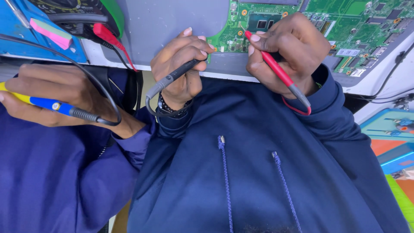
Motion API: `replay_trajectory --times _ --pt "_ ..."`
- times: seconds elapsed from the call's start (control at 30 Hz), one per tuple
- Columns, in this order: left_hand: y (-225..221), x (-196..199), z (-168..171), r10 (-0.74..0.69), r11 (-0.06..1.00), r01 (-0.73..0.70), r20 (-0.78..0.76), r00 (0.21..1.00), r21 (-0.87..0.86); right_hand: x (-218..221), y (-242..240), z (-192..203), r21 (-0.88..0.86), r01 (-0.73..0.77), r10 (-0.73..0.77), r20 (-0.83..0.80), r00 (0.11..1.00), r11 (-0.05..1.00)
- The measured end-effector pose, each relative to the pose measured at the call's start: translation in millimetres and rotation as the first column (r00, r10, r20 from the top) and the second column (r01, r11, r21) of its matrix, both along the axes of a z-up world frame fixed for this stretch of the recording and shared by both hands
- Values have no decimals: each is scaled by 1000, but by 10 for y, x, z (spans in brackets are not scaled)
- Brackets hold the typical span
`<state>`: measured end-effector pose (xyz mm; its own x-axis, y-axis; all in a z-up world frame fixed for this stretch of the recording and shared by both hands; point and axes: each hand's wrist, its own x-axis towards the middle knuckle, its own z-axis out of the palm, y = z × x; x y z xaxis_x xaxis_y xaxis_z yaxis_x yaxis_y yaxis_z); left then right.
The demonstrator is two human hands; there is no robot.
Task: Testing components on a motherboard using multimeter probes at a repair station
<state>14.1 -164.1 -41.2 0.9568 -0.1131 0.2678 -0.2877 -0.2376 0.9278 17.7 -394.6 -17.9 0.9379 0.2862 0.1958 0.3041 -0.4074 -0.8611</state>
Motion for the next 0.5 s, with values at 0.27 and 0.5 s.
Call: replay_trajectory --times 0.27,0.5 --pt "-3 14 9 -1 999 0 33 999 33 -9 21 -74 9 35 -35 54 998 999" --pt "-9 19 26 2 1000 -3 22 1000 24 -17 35 -101 28 56 -58 65 996 998"
